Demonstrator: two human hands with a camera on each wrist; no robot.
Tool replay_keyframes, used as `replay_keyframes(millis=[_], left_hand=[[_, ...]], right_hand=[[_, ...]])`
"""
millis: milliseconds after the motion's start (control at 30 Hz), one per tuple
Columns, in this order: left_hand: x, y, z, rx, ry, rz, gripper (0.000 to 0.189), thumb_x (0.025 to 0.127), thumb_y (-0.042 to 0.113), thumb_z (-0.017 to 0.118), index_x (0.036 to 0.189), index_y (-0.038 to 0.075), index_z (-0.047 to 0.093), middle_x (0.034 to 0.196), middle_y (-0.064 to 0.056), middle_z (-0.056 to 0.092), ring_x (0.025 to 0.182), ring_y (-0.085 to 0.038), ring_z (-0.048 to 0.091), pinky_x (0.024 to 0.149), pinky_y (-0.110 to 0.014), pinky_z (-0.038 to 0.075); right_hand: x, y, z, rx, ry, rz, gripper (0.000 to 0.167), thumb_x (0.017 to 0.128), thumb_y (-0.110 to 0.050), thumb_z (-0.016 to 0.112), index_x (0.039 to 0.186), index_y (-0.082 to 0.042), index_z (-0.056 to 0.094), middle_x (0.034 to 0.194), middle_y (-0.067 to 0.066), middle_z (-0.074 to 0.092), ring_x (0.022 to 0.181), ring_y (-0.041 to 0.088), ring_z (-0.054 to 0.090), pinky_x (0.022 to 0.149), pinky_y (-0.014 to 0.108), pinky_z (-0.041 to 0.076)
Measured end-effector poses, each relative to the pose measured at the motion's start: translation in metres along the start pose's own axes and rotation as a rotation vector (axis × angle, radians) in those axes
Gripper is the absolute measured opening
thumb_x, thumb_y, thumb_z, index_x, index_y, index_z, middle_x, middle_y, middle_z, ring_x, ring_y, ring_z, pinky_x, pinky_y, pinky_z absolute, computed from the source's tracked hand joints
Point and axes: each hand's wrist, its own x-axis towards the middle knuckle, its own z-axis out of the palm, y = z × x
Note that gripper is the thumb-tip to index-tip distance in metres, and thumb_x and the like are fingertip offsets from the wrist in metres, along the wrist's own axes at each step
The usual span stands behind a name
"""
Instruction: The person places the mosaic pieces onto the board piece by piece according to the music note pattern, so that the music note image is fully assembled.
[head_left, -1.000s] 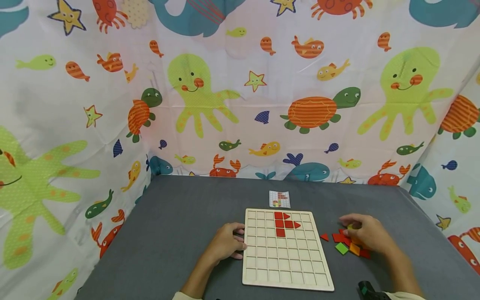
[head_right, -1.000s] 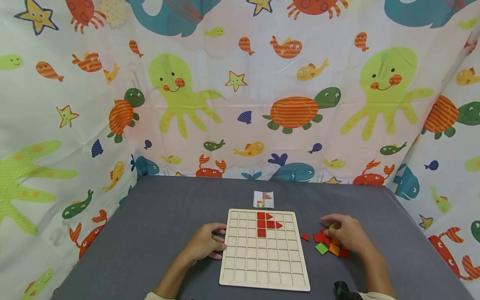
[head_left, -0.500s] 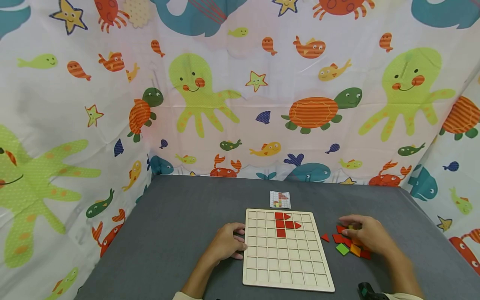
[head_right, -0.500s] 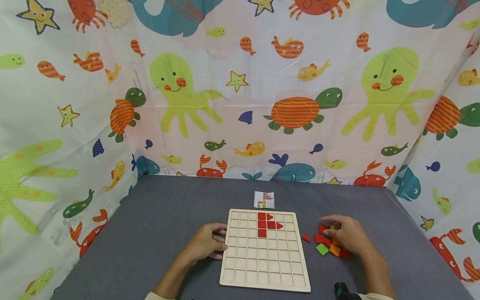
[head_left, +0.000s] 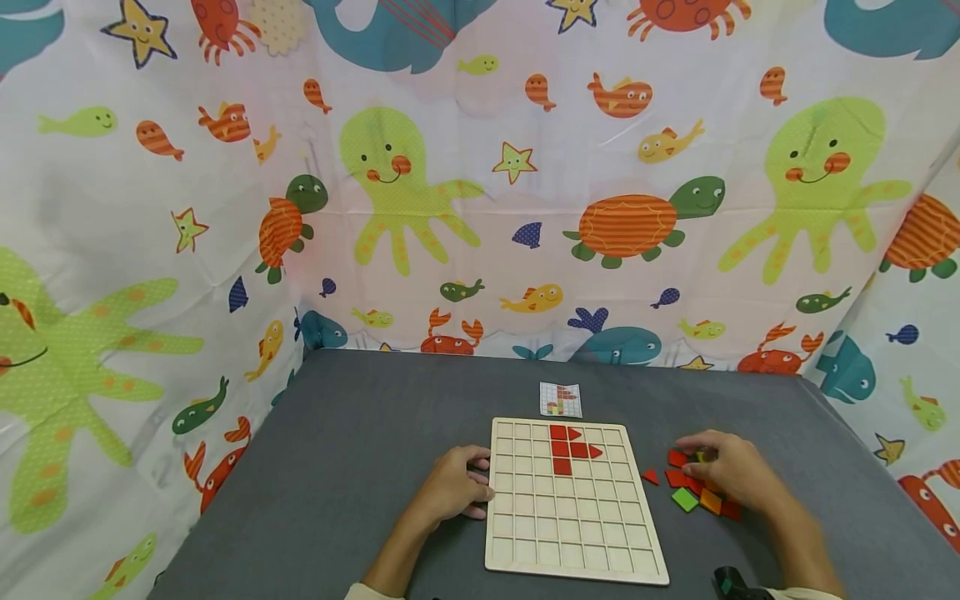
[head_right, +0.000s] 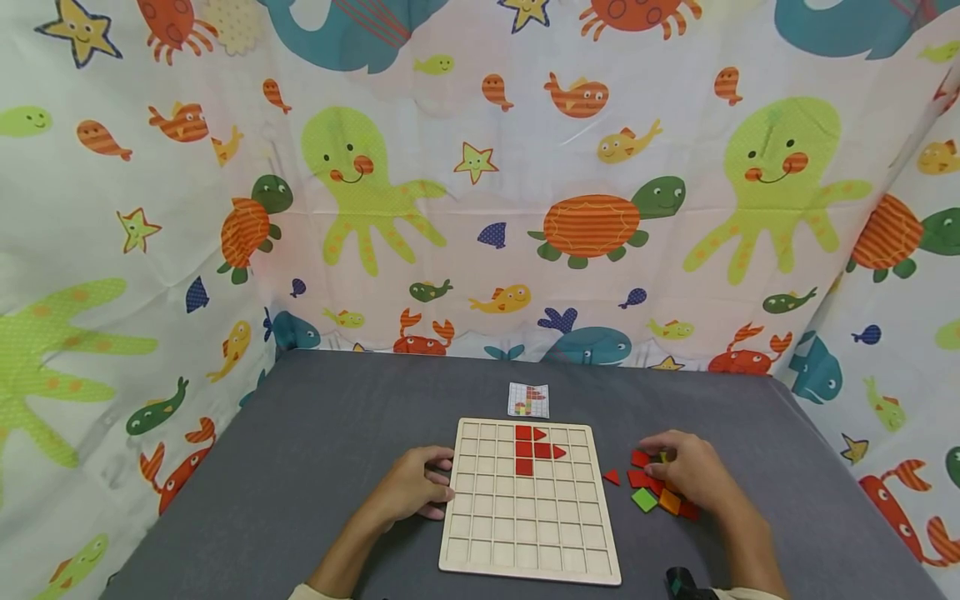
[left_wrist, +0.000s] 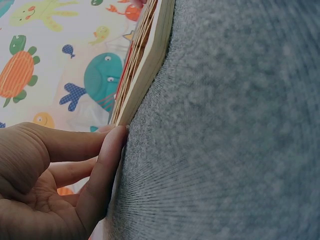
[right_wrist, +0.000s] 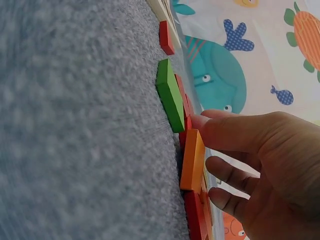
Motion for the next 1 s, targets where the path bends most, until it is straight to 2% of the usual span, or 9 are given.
replay_keyframes(millis=[233, 433, 600, 767, 1000], left_hand=[[0.0, 0.0, 0.0, 0.005, 0.0, -0.005, 0.063, 0.083, -0.015, 0.077, 0.143, -0.008, 0.058, 0.126, -0.018, 0.061, 0.099, -0.025, 0.068, 0.06, -0.039, 0.067], [0.0, 0.001, 0.001, 0.0, 0.002, -0.005, 0.063, 0.082, -0.016, 0.076, 0.142, -0.009, 0.058, 0.126, -0.018, 0.061, 0.099, -0.024, 0.067, 0.06, -0.039, 0.067], [0.0, 0.001, 0.001, -0.003, 0.004, 0.0, 0.063, 0.082, -0.016, 0.076, 0.142, -0.009, 0.058, 0.126, -0.019, 0.061, 0.099, -0.024, 0.067, 0.06, -0.039, 0.067], [0.0, 0.002, 0.001, 0.001, 0.004, 0.0, 0.063, 0.082, -0.016, 0.076, 0.142, -0.009, 0.058, 0.126, -0.019, 0.061, 0.099, -0.024, 0.068, 0.06, -0.039, 0.067], [-0.001, 0.003, 0.001, 0.003, 0.007, -0.01, 0.063, 0.082, -0.016, 0.076, 0.143, -0.008, 0.058, 0.127, -0.018, 0.061, 0.1, -0.024, 0.068, 0.06, -0.038, 0.067]], right_hand=[[-0.001, -0.005, 0.0, 0.004, 0.022, -0.022, 0.034, 0.094, -0.024, 0.081, 0.122, -0.005, 0.078, 0.125, 0.022, 0.07, 0.109, 0.038, 0.062, 0.093, 0.065, 0.054], [-0.005, -0.016, 0.004, 0.025, 0.079, -0.107, 0.034, 0.093, -0.026, 0.082, 0.121, -0.007, 0.079, 0.121, 0.017, 0.073, 0.107, 0.036, 0.067, 0.093, 0.063, 0.057], [-0.005, -0.029, 0.01, 0.061, 0.093, -0.147, 0.033, 0.093, -0.026, 0.083, 0.121, -0.009, 0.079, 0.117, 0.012, 0.074, 0.101, 0.027, 0.068, 0.085, 0.052, 0.062], [-0.005, -0.043, 0.013, 0.09, 0.095, -0.171, 0.033, 0.093, -0.026, 0.083, 0.121, -0.01, 0.079, 0.114, 0.007, 0.074, 0.095, 0.02, 0.065, 0.078, 0.038, 0.058], [-0.003, -0.056, 0.023, 0.111, 0.116, -0.207, 0.03, 0.093, -0.023, 0.083, 0.121, -0.011, 0.079, 0.111, 0.001, 0.073, 0.093, 0.017, 0.063, 0.076, 0.033, 0.056]])
